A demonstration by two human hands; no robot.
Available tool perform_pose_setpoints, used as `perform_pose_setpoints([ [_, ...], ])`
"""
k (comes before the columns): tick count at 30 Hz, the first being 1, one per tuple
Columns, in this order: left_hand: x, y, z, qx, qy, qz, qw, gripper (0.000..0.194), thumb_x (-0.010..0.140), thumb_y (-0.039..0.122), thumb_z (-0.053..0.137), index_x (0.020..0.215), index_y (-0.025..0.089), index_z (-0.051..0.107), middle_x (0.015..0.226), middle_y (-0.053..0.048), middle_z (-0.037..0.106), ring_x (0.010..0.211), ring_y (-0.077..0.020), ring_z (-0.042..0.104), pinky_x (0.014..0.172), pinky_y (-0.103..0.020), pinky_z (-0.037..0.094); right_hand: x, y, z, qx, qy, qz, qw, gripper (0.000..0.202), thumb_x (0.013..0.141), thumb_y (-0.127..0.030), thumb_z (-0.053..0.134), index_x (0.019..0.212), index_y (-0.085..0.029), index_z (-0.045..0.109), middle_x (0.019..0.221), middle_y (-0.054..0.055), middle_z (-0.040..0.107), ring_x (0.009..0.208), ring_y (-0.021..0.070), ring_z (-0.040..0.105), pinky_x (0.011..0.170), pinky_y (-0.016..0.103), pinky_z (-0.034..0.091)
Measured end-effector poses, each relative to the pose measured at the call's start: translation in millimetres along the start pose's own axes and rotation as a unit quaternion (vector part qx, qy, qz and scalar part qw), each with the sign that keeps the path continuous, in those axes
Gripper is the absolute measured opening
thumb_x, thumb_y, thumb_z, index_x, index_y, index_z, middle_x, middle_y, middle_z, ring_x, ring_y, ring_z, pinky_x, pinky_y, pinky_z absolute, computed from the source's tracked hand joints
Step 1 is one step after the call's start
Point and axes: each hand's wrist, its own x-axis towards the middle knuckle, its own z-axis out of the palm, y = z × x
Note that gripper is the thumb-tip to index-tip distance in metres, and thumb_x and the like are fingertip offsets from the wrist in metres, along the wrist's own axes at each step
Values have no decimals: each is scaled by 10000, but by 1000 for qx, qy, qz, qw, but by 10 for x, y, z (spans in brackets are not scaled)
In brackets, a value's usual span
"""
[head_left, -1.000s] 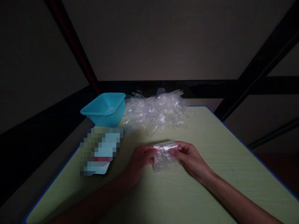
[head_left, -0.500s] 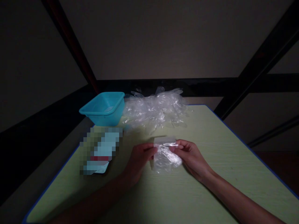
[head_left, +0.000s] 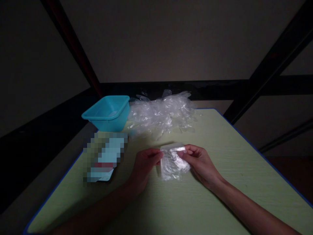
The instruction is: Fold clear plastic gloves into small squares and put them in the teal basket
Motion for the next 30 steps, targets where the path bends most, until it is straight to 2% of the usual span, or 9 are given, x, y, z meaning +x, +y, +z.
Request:
perform_pose_setpoints([
  [5,2,-10,5,-35,-6,-15,999,137,570,252,693,653,146,671,556,26,563,555,-106,483,584,-225,391,4,1,-4,8,0,-6,1000,205,467,-255,829,546,-163,664,500,-37,602,463,69,458,481,215,330],
  [9,4,-11,0,-44,-17,-14,999,118,567,245,689,629,151,652,541,30,536,549,-103,458,574,-220,380,-16,-35,11,10,-5,-3,1000,187,446,-233,833,544,-174,685,490,-37,607,462,73,462,486,213,335],
  [14,-8,9,-18,-32,-51,-3,998,94,607,243,659,590,154,638,538,27,498,559,-107,438,592,-227,381,-24,-18,-8,-5,-23,-13,1000,133,514,-246,797,526,-180,682,498,-29,610,467,75,454,490,216,315],
  [19,0,24,-29,-41,-74,34,996,52,589,182,619,550,156,642,565,21,514,589,-110,467,596,-219,380,8,29,-73,-29,-43,-49,997,28,560,-198,734,581,-196,715,518,-24,607,495,94,467,507,230,320],
  [23,6,39,-33,-36,-77,87,993,97,588,140,595,563,160,686,583,24,536,569,-90,477,544,-191,363,6,-15,-97,-66,-69,-91,991,81,605,-198,665,631,-216,739,650,5,640,580,119,522,533,241,346],
  [26,-14,56,-24,-47,-75,96,991,125,592,126,615,660,161,714,628,18,568,590,-87,503,550,-185,380,-4,-39,-107,-84,-79,-131,985,150,626,-168,609,627,-238,741,722,11,631,659,135,541,573,255,361],
  [30,-28,58,-10,-130,-90,54,986,366,537,131,709,899,185,690,702,21,594,618,-96,542,552,-186,413,1,-33,-122,-82,-56,-144,985,173,626,-160,595,589,-257,733,768,11,617,663,129,527,562,255,342],
])
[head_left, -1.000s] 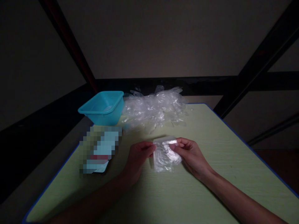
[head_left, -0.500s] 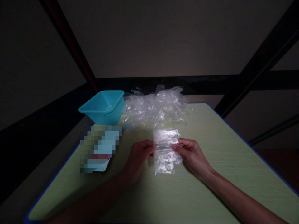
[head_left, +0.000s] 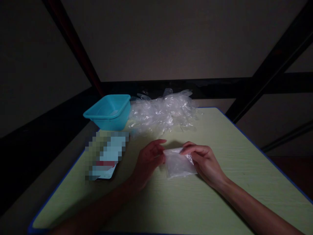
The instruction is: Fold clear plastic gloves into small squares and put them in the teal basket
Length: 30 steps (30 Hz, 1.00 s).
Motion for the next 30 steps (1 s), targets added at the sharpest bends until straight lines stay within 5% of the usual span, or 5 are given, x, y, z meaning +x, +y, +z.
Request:
perform_pose_setpoints([
  [4,22,-18,-9,-75,-34,-95,992,301,553,337,721,769,132,676,717,-48,646,649,-161,585,569,-252,459,5,9,-5,7,8,-13,1000,173,634,-158,601,564,-258,723,766,10,609,668,131,520,573,262,339],
  [10,13,-50,-2,-14,-51,-183,982,579,520,637,670,713,91,661,667,-95,671,565,-172,595,520,-267,458,-4,2,-1,-26,16,-45,999,194,688,-175,587,554,-246,709,760,14,589,643,128,498,600,282,349],
  [24,-23,-60,21,126,-62,-188,972,374,565,435,729,666,86,644,585,-53,647,565,-168,659,533,-219,476,17,46,-26,-25,23,-39,999,194,691,-191,584,532,-231,687,840,13,617,718,140,540,617,277,368],
  [30,50,-25,-23,73,-33,-219,972,390,543,433,656,721,90,607,686,-97,671,557,-193,651,521,-264,481,44,26,-49,-12,36,120,992,164,576,-199,662,726,-207,729,711,12,675,600,127,534,559,257,367],
])
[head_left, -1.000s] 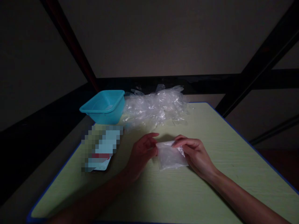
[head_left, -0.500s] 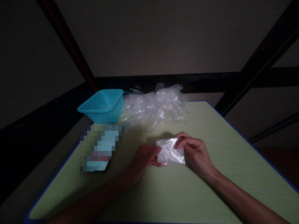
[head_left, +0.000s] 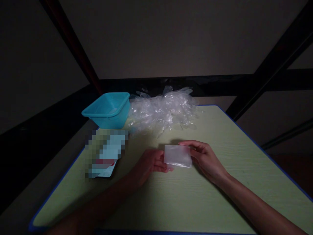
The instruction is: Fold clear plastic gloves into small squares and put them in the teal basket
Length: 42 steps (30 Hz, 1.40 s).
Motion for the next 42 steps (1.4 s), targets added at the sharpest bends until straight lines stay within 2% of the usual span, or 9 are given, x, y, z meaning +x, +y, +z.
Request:
perform_pose_setpoints([
  [6,8,32,-54,39,21,37,998,227,537,309,592,675,128,589,662,-58,653,605,-183,627,556,-271,483,-4,-4,-10,-21,-40,8,999,184,592,-227,655,754,-213,740,760,21,713,633,139,572,599,272,402],
  [10,0,57,-48,83,0,68,994,156,596,268,558,659,132,599,613,-18,623,595,-140,601,593,-246,473,-17,-44,14,2,-44,23,999,152,603,-242,658,727,-217,742,671,8,702,568,122,553,547,255,392],
  [17,87,17,-87,125,-11,156,980,367,573,142,581,940,143,577,714,1,635,573,-117,590,542,-212,435,-30,-108,60,48,-56,90,993,112,578,-202,679,672,-200,741,605,10,679,494,97,518,474,227,374],
  [21,119,10,-110,125,-17,175,976,290,561,121,610,850,137,620,698,-8,640,607,-122,598,574,-212,445,-23,-82,48,62,-53,110,991,101,599,-202,688,684,-186,740,611,14,678,503,88,525,496,216,395],
  [26,128,26,-78,95,1,145,985,246,509,109,634,754,136,639,673,-13,670,633,-142,618,581,-219,452,-24,-45,29,76,-71,115,988,142,617,-243,709,735,-170,736,642,20,679,526,87,539,506,209,403],
  [32,112,0,-41,112,35,161,980,95,553,135,594,636,133,641,516,19,611,480,-98,539,495,-189,390,-25,-43,10,66,-85,96,990,168,620,-234,705,778,-183,733,643,5,673,502,79,519,476,203,378],
  [36,132,-46,-78,149,43,219,963,210,579,90,575,744,154,688,693,-14,675,644,-136,607,579,-201,436,-32,-30,13,50,-102,79,990,206,603,-224,710,806,-200,734,692,8,690,512,81,521,473,203,362],
  [39,119,-64,-98,186,23,293,937,291,598,56,563,812,186,713,848,-34,679,793,-164,616,676,-227,466,-35,-22,21,41,-116,62,990,214,615,-227,700,826,-203,730,730,11,698,534,88,533,478,207,357],
  [42,71,-47,-95,223,-7,345,912,318,632,64,575,863,220,728,935,-45,660,823,-174,605,704,-254,475,-36,-29,27,31,-129,57,990,206,638,-237,686,834,-187,725,738,20,702,532,91,537,475,210,350],
])
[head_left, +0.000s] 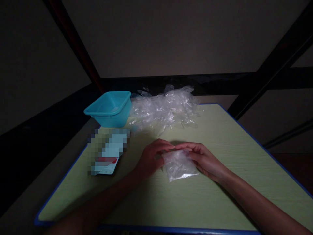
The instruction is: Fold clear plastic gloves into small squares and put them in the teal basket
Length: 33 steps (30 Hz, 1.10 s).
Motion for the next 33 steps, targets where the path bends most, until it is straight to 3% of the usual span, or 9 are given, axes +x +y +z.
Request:
perform_pose_setpoints([
  [4,-3,74,3,25,-21,30,999,227,657,112,621,800,237,746,913,-51,680,869,-194,606,802,-295,455,-2,-14,8,19,-9,23,1000,191,629,-219,694,814,-185,725,726,16,702,521,81,542,472,195,360],
  [6,6,94,17,3,-13,15,1000,189,643,119,611,721,226,746,865,-52,690,829,-193,613,765,-286,462,-3,-10,9,39,-13,35,999,190,613,-211,707,801,-190,729,716,11,699,521,74,544,468,181,371],
  [12,-8,140,76,-65,87,-126,986,75,614,182,626,612,143,690,592,-3,633,582,-147,557,554,-226,405,-15,-3,19,84,-7,75,994,169,581,-208,746,744,-174,716,677,-2,666,546,73,574,512,172,474],
  [15,-35,148,106,-114,105,-191,969,207,639,323,669,602,120,655,518,9,583,517,-134,521,518,-228,378,-14,-18,50,112,-11,89,990,174,577,-244,761,697,-139,691,616,0,639,517,73,576,533,188,511],
  [18,-50,125,135,-147,130,-222,955,245,607,355,706,600,121,635,530,8,586,501,-126,510,503,-229,378,-9,-26,84,142,-6,92,986,190,550,-249,779,653,-137,667,565,-12,613,489,71,568,496,174,504],
  [26,-65,87,172,-164,148,-225,949,256,624,365,700,624,122,619,543,5,588,497,-114,504,484,-218,369,-20,17,149,63,-1,58,996,174,584,-245,784,696,-161,681,644,1,676,540,65,568,502,160,435],
  [33,-61,68,173,-180,128,-230,948,273,629,389,692,622,124,624,543,-2,593,522,-133,544,506,-228,420,-2,68,162,52,30,26,998,152,564,-246,783,602,-157,667,538,-15,656,470,62,527,470,176,370],
])
